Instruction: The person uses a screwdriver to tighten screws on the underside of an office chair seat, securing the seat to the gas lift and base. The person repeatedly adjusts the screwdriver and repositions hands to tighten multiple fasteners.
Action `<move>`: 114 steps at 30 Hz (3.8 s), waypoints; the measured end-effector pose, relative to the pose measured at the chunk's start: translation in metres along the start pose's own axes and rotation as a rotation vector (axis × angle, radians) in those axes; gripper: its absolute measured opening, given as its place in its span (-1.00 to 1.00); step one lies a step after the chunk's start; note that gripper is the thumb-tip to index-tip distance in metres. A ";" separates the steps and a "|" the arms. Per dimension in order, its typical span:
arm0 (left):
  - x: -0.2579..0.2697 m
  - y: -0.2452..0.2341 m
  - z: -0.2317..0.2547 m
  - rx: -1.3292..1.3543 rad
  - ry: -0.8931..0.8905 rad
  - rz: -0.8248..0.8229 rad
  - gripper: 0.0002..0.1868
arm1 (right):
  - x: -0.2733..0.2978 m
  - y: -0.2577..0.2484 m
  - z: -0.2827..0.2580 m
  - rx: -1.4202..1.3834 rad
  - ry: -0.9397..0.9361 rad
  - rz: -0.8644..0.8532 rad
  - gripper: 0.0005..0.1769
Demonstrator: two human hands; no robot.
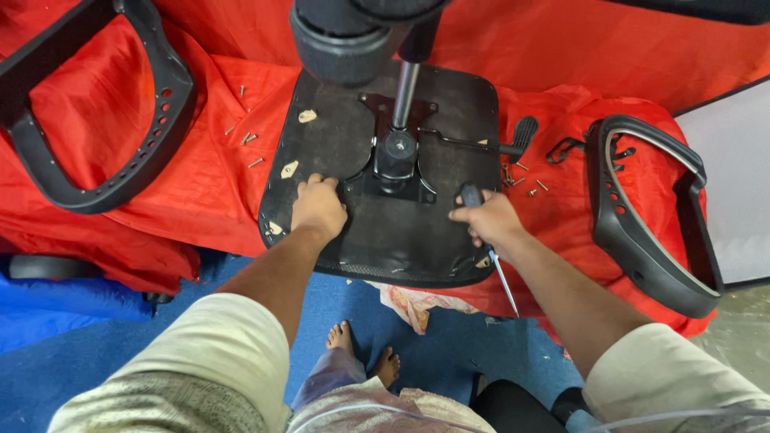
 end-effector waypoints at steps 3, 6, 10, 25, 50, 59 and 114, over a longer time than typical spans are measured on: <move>-0.004 0.002 0.001 -0.034 -0.019 -0.048 -0.53 | -0.014 0.008 0.009 0.044 -0.032 -0.083 -0.65; -0.007 0.000 0.002 -0.067 -0.013 -0.078 -0.53 | -0.025 0.013 0.010 0.149 0.011 -0.084 -0.62; -0.010 0.000 0.003 -0.088 0.007 -0.103 -0.49 | -0.033 0.020 0.005 0.199 0.011 -0.057 -0.61; -0.035 0.015 -0.001 0.028 -0.087 -0.015 -0.52 | -0.053 0.046 0.006 0.233 -0.042 -0.038 -0.64; -0.047 0.030 -0.011 0.077 -0.123 -0.060 -0.68 | -0.068 0.045 0.020 0.260 -0.326 0.090 -0.53; -0.043 0.027 -0.011 0.086 -0.097 -0.066 -0.70 | -0.067 0.047 0.019 0.355 -0.378 0.107 -0.55; -0.043 0.042 -0.042 0.245 -0.019 0.070 -0.65 | -0.070 0.041 0.023 0.090 -0.151 -0.097 -0.76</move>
Point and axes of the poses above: each hand's wrist, its own x-axis away from the middle knuckle, its own y-axis out of the palm, z = x × y, the point moved 4 cm from there along -x, towards the middle knuckle, and after that the axes turned 5 degrees about z, right-handed, at the moved point
